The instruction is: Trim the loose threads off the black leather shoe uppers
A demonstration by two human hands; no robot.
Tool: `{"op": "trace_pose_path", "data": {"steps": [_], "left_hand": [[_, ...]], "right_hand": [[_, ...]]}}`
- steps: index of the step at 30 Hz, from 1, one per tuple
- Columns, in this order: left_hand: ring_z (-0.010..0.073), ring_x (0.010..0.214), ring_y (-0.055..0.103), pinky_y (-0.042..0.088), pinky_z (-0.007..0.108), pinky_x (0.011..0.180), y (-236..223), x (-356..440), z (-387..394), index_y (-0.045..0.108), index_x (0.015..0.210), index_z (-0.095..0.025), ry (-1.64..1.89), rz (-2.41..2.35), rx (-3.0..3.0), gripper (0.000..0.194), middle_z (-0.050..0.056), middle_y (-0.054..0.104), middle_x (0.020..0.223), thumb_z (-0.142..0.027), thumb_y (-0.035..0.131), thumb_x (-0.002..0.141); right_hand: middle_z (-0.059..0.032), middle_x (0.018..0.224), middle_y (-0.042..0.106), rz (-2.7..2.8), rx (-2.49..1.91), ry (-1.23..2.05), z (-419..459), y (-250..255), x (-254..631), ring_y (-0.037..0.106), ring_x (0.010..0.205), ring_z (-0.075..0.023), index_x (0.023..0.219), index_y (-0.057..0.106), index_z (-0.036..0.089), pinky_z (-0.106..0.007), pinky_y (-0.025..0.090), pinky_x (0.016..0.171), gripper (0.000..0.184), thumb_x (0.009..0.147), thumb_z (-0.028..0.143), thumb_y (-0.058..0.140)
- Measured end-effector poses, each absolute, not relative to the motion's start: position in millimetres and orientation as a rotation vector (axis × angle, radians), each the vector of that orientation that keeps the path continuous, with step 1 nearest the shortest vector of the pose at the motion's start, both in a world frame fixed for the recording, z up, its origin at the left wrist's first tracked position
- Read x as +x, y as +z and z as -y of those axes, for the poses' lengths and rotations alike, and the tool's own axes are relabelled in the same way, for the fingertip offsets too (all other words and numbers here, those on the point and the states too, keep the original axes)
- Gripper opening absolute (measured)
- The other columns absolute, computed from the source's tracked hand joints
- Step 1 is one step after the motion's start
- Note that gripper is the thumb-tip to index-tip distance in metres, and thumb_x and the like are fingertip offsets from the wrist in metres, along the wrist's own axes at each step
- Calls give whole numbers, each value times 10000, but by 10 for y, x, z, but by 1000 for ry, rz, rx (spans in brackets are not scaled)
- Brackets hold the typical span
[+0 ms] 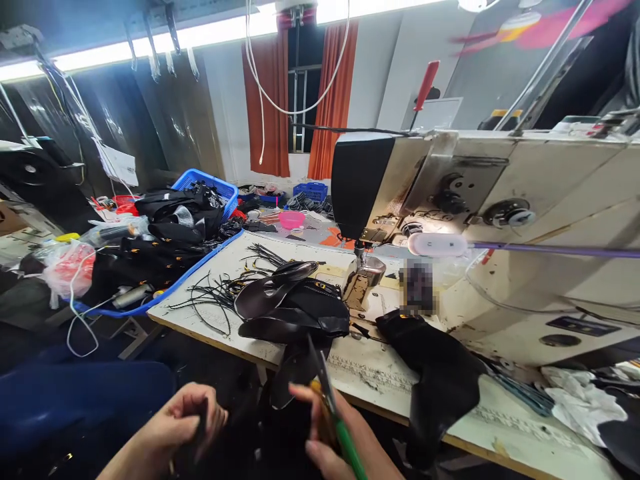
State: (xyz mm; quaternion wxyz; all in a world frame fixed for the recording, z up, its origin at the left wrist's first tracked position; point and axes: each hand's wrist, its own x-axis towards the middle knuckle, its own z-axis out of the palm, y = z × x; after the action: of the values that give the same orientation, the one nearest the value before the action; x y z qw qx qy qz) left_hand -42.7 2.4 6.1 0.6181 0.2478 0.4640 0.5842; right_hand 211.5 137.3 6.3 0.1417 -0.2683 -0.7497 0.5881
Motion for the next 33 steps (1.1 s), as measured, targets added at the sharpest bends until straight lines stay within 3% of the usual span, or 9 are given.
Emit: {"op": "trace_pose_path", "data": {"steps": [2, 4, 8, 12, 17, 20, 22, 26, 33], "left_hand": [[79, 482, 366, 330, 225, 552, 36, -509, -101, 508, 521, -171, 1378, -1020, 603, 502, -49, 444, 435, -534, 853, 507], [94, 523, 386, 358, 237, 596, -10, -530, -175, 468, 511, -187, 1430, -1063, 591, 546, -55, 427, 467, -604, 819, 501], [170, 748, 584, 424, 283, 764, 70, -669, -119, 684, 798, -184, 1417, -1265, 566, 507, 11, 671, 775, -549, 867, 497], [271, 1048, 580, 371, 352, 955, 353, -723, 134, 749, 958, -241, 1096, -1794, 1030, 393, 64, 712, 1031, -579, 618, 807], [343, 1166, 524, 254, 437, 1082, 266, -293, 164, 734, 865, -234, 723, -1924, 1302, 306, 79, 715, 1033, -247, 826, 573], [276, 1065, 541, 345, 359, 978, 148, -171, 91, 667, 821, -209, 778, -1933, 1106, 209, 63, 651, 1062, -223, 737, 625], [245, 1016, 536, 360, 321, 926, 144, -174, 59, 639, 838, -207, 820, -1861, 1036, 199, 41, 613, 1011, -229, 685, 645], [222, 912, 523, 365, 294, 835, 224, -185, 33, 595, 753, -189, 805, -1743, 949, 169, 19, 547, 915, -257, 664, 615], [210, 900, 504, 369, 293, 836, 217, -134, 40, 582, 762, -181, 796, -1745, 875, 200, 18, 530, 913, -246, 666, 592]], "right_hand": [[-56, 1078, 591, 2012, -403, 2027, -1415, 207, 1757, 515, 813, -139, 1071, 531, 225, -271, 458, 747, 329, 803, 367, 660], [-1, 897, 589, 1934, -165, 2317, -1374, 251, 1454, 505, 726, -107, 1015, 539, 208, -245, 435, 697, 352, 737, 312, 727], [38, 752, 536, 1806, -381, 2296, -1202, 31, 1235, 497, 664, -96, 805, 483, 180, -237, 412, 653, 396, 632, 314, 814], [76, 664, 453, 1786, -730, 2130, -1064, -240, 1343, 418, 537, -67, 793, 426, 213, -196, 348, 493, 503, 647, 532, 786], [52, 631, 497, 1780, -920, 2063, -1049, -204, 1481, 501, 502, -109, 848, 448, 216, -251, 447, 506, 605, 641, 742, 662], [-53, 805, 607, 2207, -977, 1699, -1260, 34, 1707, 610, 724, -218, 953, 559, 183, -339, 515, 639, 511, 768, 659, 574], [-130, 1034, 610, 2636, -843, 1176, -1445, 233, 1893, 591, 961, -301, 939, 613, 170, -418, 488, 849, 480, 663, 542, 736], [-104, 938, 638, 3153, -749, 654, -1691, 538, 2116, 619, 867, -270, 867, 650, 197, -366, 490, 729, 212, 757, 378, 654], [-57, 843, 663, 3214, -699, 464, -1730, 599, 2165, 619, 776, -225, 768, 629, 219, -313, 458, 659, 47, 723, 206, 622]]}}
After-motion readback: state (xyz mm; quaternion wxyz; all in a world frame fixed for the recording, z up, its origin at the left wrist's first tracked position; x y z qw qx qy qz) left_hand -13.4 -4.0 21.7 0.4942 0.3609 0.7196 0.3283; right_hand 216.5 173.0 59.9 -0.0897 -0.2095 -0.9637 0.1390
